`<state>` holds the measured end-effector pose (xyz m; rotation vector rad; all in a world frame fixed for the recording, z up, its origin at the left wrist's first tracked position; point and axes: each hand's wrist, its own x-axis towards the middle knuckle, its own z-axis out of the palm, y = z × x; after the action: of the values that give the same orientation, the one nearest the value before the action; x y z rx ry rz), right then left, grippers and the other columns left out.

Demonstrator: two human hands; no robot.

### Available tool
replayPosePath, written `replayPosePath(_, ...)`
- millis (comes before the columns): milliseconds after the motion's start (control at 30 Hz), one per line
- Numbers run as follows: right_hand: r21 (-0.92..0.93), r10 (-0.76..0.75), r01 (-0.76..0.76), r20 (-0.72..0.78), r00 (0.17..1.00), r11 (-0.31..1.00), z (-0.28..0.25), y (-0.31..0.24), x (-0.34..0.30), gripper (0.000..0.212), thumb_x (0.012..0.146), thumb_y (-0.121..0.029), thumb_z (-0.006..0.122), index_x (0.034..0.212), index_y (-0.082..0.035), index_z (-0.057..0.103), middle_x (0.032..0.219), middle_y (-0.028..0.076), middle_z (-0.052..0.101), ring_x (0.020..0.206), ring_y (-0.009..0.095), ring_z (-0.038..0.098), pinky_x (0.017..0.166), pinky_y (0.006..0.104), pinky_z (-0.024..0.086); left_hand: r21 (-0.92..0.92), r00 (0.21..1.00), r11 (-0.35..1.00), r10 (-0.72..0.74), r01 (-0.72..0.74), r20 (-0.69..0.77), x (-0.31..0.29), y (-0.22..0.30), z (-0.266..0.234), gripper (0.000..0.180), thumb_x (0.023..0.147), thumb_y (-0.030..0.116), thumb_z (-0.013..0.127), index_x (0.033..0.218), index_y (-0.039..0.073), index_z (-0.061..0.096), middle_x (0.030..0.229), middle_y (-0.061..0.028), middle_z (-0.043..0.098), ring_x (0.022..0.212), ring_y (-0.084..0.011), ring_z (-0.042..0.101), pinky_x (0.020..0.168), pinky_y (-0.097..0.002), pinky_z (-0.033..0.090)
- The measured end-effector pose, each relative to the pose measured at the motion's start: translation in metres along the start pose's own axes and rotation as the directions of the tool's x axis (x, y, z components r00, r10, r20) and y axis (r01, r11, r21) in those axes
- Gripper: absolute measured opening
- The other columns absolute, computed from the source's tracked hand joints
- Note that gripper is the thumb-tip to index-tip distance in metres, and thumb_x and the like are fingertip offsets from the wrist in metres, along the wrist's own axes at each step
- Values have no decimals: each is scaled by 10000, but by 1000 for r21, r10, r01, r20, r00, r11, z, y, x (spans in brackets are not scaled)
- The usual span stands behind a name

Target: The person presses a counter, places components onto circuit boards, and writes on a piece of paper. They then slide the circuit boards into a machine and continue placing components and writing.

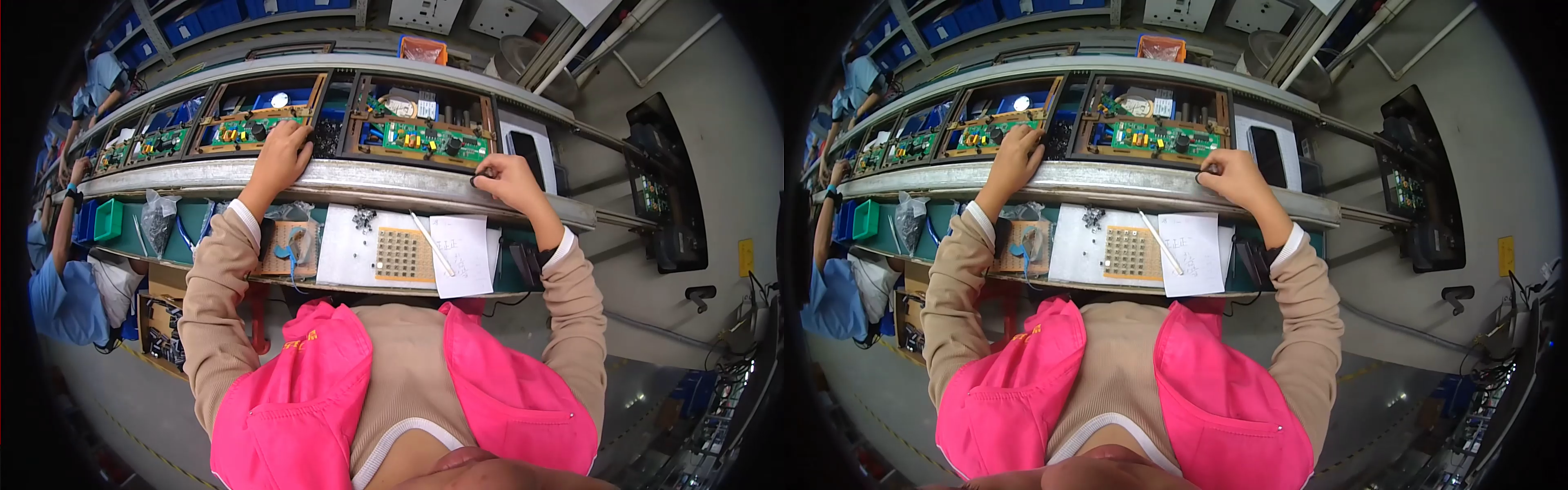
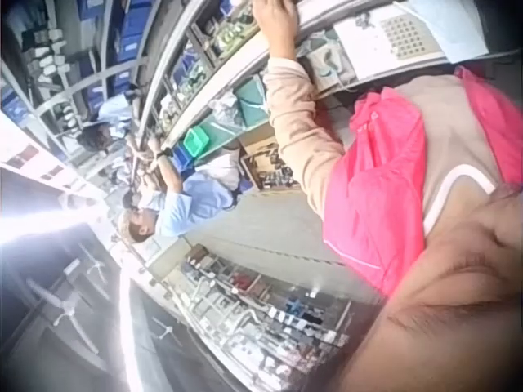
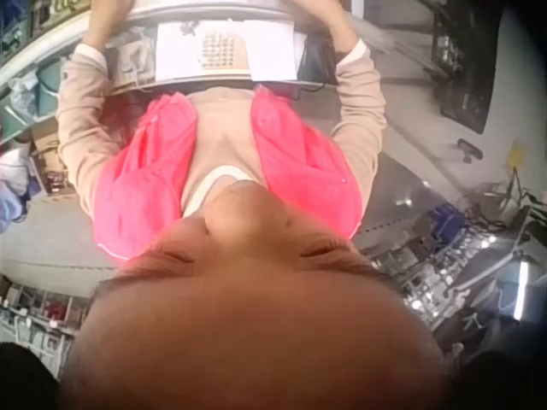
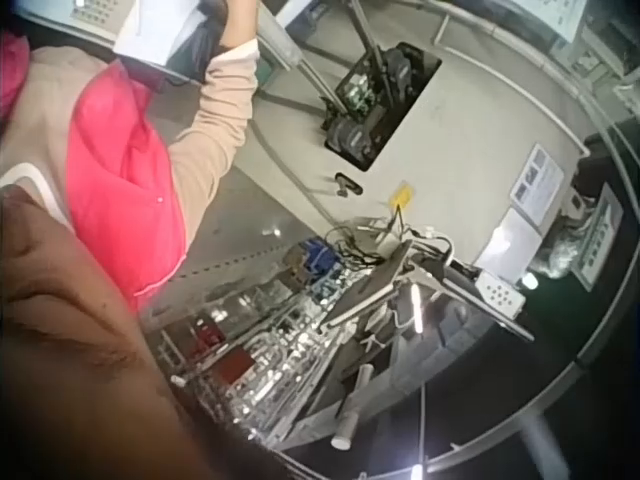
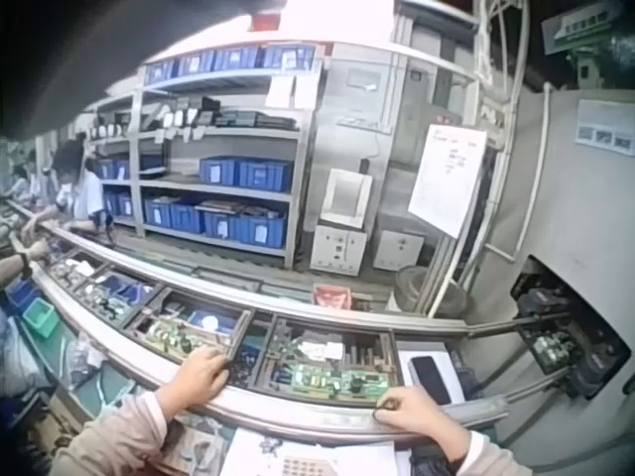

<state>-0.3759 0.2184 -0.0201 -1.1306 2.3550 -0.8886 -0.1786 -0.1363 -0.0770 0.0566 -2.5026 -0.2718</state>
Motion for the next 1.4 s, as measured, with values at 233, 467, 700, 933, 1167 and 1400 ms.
replayPosePath(233,366,-53,79,-82,995,927,3,41,7,202,751,-76,685,929,1,630,792,30,594,739,110,551,684,236,431,-28,1000,1000,-8,7,-3,-3,1,-1,202,787,65,600,974,-12,585,881,-162,536,881,-349,520,819,-410,418)
replayPosePath(467,75,-199,212,-150,969,974,14,42,-7,203,756,-92,674,934,-7,626,845,44,602,842,150,565,761,275,433,-19,1000,1000,-20,20,15,1,2,-2,195,788,63,597,967,-12,585,872,-161,536,872,-347,524,813,-408,419)
replayPosePath(700,-20,-290,293,-205,935,956,18,50,-9,196,749,-101,671,912,-2,623,897,52,612,859,169,566,776,300,436,-19,999,999,-38,38,36,2,2,-1,192,787,59,595,967,-8,589,872,-161,537,870,-344,525,805,-404,421)
replayPosePath(933,511,-106,161,-135,985,845,33,30,-27,180,856,-58,609,1022,4,580,898,43,610,837,116,574,760,237,453,-73,995,995,70,-75,-72,6,28,-14,236,770,74,654,988,1,599,937,-151,573,903,-332,544,789,-405,437)
replayPosePath(1167,678,-171,166,-61,983,716,54,-55,-57,209,877,-68,596,1068,13,578,882,33,624,779,87,574,718,226,464,-411,950,862,310,-299,-42,23,170,-41,286,724,103,726,960,-1,605,869,-134,586,781,-298,564,679,-373,462)
replayPosePath(1400,636,-206,202,-69,976,745,65,-60,-62,256,894,-72,591,1132,19,560,931,45,612,819,94,582,742,231,472,-390,930,844,346,-368,-128,21,183,-41,225,674,19,695,871,-5,590,707,-99,562,634,-258,548,561,-357,442)
